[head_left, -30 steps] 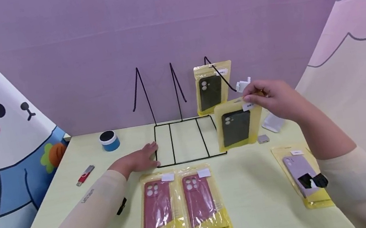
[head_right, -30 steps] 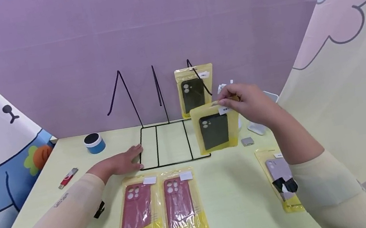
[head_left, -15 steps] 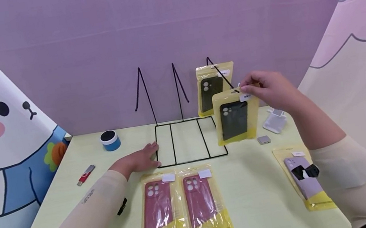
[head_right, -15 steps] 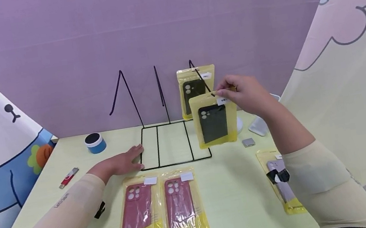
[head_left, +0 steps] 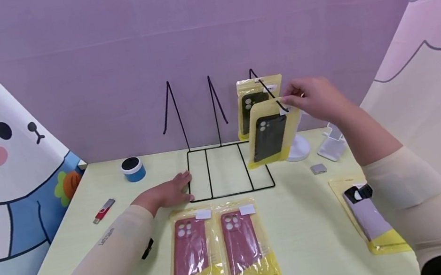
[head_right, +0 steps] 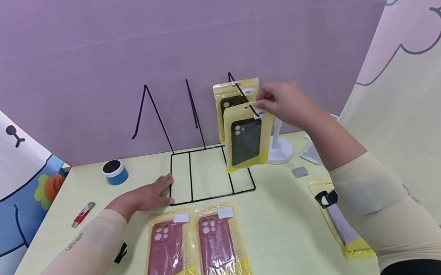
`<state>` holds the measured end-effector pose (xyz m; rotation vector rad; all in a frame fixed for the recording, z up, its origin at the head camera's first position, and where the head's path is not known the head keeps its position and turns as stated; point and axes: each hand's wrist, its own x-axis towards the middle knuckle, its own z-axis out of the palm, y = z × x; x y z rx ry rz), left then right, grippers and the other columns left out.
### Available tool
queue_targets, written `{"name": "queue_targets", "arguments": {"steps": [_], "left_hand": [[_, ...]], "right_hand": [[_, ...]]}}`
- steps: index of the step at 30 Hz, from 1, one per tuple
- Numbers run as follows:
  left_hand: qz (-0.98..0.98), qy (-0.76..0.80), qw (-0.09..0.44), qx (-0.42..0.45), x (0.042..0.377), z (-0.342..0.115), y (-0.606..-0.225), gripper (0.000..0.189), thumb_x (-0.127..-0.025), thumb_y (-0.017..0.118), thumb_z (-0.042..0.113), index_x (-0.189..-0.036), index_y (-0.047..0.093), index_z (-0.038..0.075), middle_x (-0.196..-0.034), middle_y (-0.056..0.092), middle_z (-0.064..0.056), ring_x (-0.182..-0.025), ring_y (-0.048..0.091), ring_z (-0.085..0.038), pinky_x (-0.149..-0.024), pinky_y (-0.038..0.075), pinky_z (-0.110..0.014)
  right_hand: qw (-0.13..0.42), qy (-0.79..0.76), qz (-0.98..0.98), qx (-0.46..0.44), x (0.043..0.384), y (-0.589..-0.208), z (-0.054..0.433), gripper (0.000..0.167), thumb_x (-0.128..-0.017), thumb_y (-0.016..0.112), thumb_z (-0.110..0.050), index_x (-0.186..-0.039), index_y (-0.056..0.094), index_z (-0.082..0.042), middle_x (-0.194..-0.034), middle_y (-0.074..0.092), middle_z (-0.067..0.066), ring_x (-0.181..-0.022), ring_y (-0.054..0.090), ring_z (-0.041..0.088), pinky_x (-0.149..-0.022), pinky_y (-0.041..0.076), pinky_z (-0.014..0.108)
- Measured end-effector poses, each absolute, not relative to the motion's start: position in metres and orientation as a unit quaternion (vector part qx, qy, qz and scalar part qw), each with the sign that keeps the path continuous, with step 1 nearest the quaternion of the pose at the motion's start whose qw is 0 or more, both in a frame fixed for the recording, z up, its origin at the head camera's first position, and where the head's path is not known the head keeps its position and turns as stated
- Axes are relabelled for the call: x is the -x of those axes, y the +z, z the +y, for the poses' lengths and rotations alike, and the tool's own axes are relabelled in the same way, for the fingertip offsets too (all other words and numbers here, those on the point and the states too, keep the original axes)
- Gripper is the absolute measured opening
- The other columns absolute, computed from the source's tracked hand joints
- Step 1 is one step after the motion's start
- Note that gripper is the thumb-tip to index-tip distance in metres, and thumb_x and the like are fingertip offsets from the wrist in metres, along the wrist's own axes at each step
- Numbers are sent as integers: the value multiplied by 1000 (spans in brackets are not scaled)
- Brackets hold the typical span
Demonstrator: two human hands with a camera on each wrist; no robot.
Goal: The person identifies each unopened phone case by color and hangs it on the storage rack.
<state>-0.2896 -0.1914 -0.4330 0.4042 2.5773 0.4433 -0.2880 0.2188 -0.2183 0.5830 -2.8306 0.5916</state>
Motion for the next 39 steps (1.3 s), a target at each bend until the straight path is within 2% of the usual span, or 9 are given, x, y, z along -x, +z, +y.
{"name": "queue_targets", "arguments": {"steps": [8,22,30,39], "left_hand": [[944,165,247,-146,290,-190,-433,84,-96,55,50,-159,8,23,-166,-1,-10,-153,0,-33,-120,15,-57],[942,167,247,-156,292,-187,-431,84,-96,54,51,-159,6,21,-166,-2,-11,-153,0,-33,-121,13,-57],[941,168,245,-161,293,-185,-434,84,-97,54,50,-159,6,21,-166,-2,-11,-153,-1,-32,-121,13,-56],[940,168,239,-175,294,-183,-435,83,-98,54,47,-159,9,17,-166,-1,-13,-152,0,-34,-121,12,-55]], "right_hand": [[90,208,-956,-186,300,-214,218,24,-99,58,-37,-101,65,-14,-102,69,8,-91,59,26,-78,47,42],[83,204,-962,-162,323,-209,214,26,-99,58,-35,-104,66,-12,-103,67,10,-92,58,27,-80,47,42],[71,223,-960,-152,317,-209,220,34,-99,57,-37,-116,61,-8,-113,64,14,-105,58,29,-90,48,48],[108,249,-951,-147,292,-209,248,46,-98,57,-39,-126,55,-3,-117,61,17,-110,57,34,-94,48,52]]}}
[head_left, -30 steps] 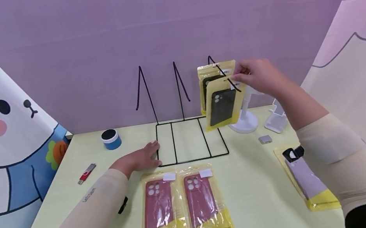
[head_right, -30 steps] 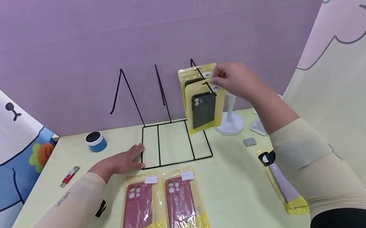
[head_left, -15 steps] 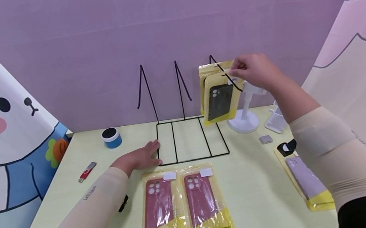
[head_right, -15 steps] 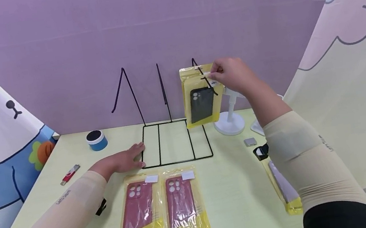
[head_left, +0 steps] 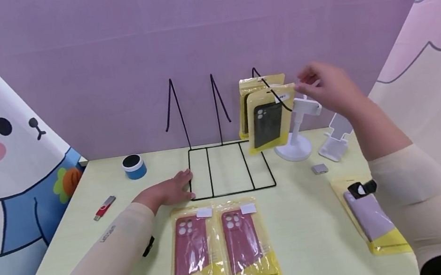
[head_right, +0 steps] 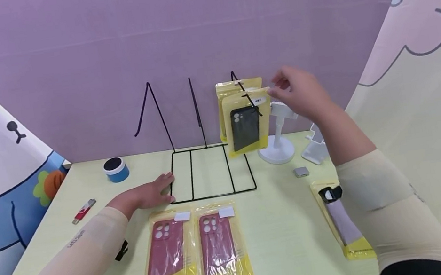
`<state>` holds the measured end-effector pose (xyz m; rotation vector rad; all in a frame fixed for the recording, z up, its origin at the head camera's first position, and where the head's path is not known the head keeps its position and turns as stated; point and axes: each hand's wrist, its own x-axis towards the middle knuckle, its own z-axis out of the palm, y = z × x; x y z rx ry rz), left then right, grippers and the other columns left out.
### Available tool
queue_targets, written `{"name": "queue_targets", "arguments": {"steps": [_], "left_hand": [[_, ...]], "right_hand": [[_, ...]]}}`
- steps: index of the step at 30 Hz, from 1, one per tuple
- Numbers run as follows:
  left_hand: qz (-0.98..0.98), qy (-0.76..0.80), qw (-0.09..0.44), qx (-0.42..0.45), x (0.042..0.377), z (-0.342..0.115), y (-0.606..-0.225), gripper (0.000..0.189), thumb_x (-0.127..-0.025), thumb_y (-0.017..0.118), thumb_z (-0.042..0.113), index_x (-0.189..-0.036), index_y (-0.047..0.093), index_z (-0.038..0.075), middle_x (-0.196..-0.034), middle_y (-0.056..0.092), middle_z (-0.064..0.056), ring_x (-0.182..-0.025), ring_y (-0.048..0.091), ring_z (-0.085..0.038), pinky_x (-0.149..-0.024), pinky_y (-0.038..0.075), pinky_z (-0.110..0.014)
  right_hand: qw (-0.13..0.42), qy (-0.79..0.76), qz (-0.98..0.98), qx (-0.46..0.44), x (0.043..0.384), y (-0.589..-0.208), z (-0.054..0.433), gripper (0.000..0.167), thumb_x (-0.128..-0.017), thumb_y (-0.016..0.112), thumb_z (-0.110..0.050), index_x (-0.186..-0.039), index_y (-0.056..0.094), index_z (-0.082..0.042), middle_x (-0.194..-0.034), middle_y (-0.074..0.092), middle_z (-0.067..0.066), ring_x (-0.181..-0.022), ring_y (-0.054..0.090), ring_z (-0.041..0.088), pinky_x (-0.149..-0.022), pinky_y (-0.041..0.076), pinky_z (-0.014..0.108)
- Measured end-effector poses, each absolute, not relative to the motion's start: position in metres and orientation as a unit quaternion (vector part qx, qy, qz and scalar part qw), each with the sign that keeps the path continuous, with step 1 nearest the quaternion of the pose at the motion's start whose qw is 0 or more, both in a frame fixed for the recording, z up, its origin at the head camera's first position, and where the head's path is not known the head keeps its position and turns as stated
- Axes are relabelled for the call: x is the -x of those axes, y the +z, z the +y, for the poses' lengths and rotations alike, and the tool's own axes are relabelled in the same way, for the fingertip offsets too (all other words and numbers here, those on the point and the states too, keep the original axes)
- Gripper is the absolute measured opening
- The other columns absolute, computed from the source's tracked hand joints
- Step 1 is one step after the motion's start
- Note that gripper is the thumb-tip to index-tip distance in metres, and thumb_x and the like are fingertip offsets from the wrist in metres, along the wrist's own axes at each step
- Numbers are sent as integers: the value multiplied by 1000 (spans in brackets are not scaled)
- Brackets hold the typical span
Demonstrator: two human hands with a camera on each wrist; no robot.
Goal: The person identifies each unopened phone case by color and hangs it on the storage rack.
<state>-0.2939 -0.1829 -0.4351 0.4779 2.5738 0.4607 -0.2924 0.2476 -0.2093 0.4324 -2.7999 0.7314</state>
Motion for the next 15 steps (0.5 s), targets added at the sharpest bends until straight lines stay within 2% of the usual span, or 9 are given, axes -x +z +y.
{"name": "queue_targets", "arguments": {"steps": [7,15], "left_hand": [[941,165,242,-168,294,-185,-434,82,-98,54,47,-159,8,17,-166,-1,-13,-152,0,-34,-121,12,-56],[941,161,243,-171,295,-186,-435,83,-98,54,48,-159,8,17,-166,-2,-13,-152,0,-34,-121,12,-56]], "right_hand": [[124,247,-951,-136,265,-222,269,49,-98,57,-42,-127,55,-3,-117,61,18,-108,59,37,-94,48,56],[107,236,-959,-119,243,-251,296,47,-98,55,-45,-123,56,-6,-115,61,16,-106,58,34,-92,49,57]]}}
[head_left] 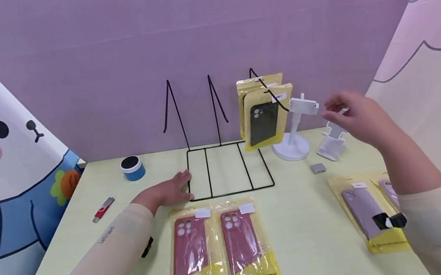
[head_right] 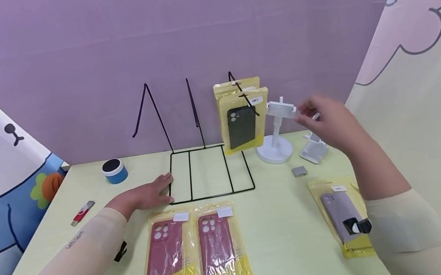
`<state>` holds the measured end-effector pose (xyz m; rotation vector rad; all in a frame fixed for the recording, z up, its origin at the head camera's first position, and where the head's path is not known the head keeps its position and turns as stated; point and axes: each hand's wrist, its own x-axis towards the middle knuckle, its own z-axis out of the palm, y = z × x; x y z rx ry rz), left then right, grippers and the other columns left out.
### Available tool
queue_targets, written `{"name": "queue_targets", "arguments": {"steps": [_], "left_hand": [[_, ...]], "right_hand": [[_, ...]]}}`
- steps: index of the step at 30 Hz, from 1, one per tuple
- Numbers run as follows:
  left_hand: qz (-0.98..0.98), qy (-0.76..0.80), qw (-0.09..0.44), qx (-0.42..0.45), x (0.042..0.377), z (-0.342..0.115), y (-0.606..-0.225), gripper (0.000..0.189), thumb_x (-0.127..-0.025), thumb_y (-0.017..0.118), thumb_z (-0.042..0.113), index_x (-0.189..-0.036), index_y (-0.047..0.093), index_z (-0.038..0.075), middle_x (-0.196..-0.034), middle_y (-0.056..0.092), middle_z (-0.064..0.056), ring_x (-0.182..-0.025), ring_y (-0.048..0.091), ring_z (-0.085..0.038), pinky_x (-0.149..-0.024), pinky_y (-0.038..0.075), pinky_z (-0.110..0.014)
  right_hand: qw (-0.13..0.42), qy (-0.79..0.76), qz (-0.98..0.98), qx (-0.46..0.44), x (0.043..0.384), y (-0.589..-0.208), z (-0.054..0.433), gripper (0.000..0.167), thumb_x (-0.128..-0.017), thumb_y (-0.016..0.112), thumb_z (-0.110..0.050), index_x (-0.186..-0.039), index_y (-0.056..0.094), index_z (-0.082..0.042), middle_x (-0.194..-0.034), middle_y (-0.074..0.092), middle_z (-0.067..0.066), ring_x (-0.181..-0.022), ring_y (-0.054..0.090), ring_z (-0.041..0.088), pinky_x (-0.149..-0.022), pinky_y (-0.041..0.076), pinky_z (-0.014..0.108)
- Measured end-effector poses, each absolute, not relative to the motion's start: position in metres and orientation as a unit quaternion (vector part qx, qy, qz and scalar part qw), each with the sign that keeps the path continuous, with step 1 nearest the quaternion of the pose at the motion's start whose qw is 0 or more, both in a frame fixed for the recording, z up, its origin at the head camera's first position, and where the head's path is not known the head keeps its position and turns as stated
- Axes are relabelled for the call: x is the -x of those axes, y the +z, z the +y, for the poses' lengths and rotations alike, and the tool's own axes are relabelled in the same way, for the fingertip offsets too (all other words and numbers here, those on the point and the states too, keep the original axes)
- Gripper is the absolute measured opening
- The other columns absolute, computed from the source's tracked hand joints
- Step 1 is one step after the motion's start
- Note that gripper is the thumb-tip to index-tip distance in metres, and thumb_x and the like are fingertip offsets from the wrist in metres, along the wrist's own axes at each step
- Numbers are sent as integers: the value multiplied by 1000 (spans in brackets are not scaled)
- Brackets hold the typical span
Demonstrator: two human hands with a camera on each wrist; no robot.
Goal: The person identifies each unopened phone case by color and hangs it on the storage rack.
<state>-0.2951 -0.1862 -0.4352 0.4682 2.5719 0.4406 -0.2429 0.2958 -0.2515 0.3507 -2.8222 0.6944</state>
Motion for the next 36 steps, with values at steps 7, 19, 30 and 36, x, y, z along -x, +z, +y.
{"name": "queue_targets", "arguments": {"steps": [7,19,30,36], "left_hand": [[943,155,249,-158,294,-186,-435,84,-97,54,50,-160,7,20,-166,-1,-12,-153,0,-33,-121,13,-57],[943,154,249,-160,292,-186,-433,83,-98,53,49,-160,7,19,-166,-1,-12,-153,0,-34,-121,13,-56],[941,159,246,-168,294,-185,-432,82,-98,54,47,-159,8,17,-166,-1,-14,-152,1,-35,-121,13,-56],[942,158,246,-168,293,-184,-431,81,-99,54,46,-159,8,17,-166,-1,-13,-152,0,-34,-121,12,-55]], "right_hand": [[89,228,-962,-124,234,-287,320,35,-98,59,-36,-114,61,-4,-106,66,15,-100,62,32,-87,52,51],[12,185,-978,-100,230,-344,367,35,-98,59,-32,-113,64,-1,-102,68,14,-98,62,35,-83,49,51],[-75,167,-976,-117,242,-389,403,33,-91,65,-12,-116,60,9,-104,66,24,-98,62,40,-84,50,55],[-99,145,-977,-123,245,-399,408,36,-89,66,-9,-119,62,9,-107,67,25,-99,62,40,-86,50,55]]}}
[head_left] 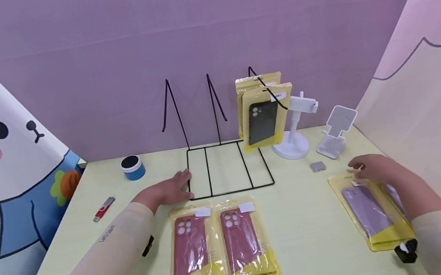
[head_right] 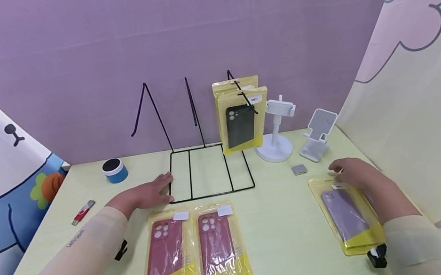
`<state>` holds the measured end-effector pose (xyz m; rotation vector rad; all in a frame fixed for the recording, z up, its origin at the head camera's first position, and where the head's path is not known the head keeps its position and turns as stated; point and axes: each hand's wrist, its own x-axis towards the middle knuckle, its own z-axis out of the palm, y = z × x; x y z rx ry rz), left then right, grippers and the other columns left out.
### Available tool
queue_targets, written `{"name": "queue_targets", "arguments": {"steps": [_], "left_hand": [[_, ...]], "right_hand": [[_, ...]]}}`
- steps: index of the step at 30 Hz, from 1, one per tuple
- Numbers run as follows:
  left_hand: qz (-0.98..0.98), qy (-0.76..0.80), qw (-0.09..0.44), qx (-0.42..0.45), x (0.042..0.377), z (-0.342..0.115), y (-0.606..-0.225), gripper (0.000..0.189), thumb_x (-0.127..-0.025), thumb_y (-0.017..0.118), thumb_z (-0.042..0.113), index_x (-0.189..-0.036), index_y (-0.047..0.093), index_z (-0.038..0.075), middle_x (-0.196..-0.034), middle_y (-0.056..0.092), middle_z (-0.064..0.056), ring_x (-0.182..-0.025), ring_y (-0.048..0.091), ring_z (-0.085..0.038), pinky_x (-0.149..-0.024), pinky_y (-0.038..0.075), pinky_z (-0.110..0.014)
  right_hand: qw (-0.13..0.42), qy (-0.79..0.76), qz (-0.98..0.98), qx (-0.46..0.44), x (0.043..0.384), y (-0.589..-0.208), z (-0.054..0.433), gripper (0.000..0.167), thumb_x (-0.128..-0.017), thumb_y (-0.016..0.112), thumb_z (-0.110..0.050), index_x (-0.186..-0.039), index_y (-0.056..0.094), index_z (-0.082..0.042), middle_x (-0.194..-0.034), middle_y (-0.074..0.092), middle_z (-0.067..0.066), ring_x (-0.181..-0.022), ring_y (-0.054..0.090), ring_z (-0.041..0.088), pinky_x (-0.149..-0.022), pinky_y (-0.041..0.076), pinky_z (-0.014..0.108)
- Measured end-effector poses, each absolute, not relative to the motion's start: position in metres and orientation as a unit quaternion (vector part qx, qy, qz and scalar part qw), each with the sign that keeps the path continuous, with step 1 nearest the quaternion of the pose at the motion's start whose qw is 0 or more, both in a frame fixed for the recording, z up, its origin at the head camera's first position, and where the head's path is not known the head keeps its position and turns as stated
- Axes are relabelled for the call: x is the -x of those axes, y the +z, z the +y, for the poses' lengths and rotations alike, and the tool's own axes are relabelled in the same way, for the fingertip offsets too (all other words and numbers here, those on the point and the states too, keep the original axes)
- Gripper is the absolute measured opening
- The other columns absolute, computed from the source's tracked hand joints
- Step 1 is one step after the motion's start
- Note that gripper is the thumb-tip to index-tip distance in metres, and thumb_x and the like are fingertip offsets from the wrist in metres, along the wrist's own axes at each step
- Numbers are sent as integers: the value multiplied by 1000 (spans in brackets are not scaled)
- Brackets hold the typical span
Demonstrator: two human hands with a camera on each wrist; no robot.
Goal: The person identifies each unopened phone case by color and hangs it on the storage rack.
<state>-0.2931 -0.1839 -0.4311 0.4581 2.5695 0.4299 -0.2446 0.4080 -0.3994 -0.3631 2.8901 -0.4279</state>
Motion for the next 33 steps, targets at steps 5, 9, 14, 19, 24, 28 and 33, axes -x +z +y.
{"name": "queue_targets", "arguments": {"steps": [5,9,14,19,24,28,33], "left_hand": [[942,158,246,-166,293,-183,-430,81,-99,54,45,-159,8,17,-166,-1,-12,-152,0,-34,-121,12,-55],[942,162,249,-158,292,-182,-431,82,-98,54,47,-160,8,19,-166,-1,-12,-152,0,-35,-121,12,-57],[943,163,255,-140,291,-181,-431,83,-97,55,48,-160,6,23,-166,-2,-10,-153,0,-34,-120,13,-58],[944,161,253,-138,292,-182,-432,83,-97,55,49,-160,7,23,-167,-2,-9,-153,0,-33,-120,14,-59],[943,162,253,-140,292,-182,-434,84,-96,56,49,-160,7,23,-167,-1,-9,-153,0,-33,-120,14,-59],[944,162,253,-140,292,-183,-433,84,-97,55,49,-160,7,23,-167,-1,-9,-153,0,-32,-120,14,-58],[943,164,252,-140,291,-183,-432,83,-97,55,49,-160,7,23,-166,-2,-9,-153,0,-33,-120,13,-58]], "right_hand": [[113,-139,978,107,248,-406,407,31,-87,66,-10,-113,66,5,-102,69,17,-90,62,28,-83,51,49],[107,-137,979,103,249,-409,406,17,-86,67,-10,-100,70,-1,-92,69,8,-82,58,19,-75,49,39],[86,-130,981,117,249,-411,406,4,-87,66,-11,-84,67,-10,-79,63,0,-73,51,15,-66,42,32],[66,-125,982,128,248,-409,406,9,-89,65,-10,-80,65,-12,-75,60,-2,-70,49,13,-64,41,31],[43,-126,981,141,245,-400,403,10,-90,64,-9,-81,64,-13,-77,61,-3,-72,51,14,-66,42,32],[33,-122,981,144,245,-388,397,8,-91,63,-10,-85,66,-13,-80,63,-3,-74,53,14,-69,45,34],[2,-123,977,174,243,-371,382,6,-91,66,-9,-86,67,-11,-79,64,-4,-75,54,13,-70,47,36]]}}
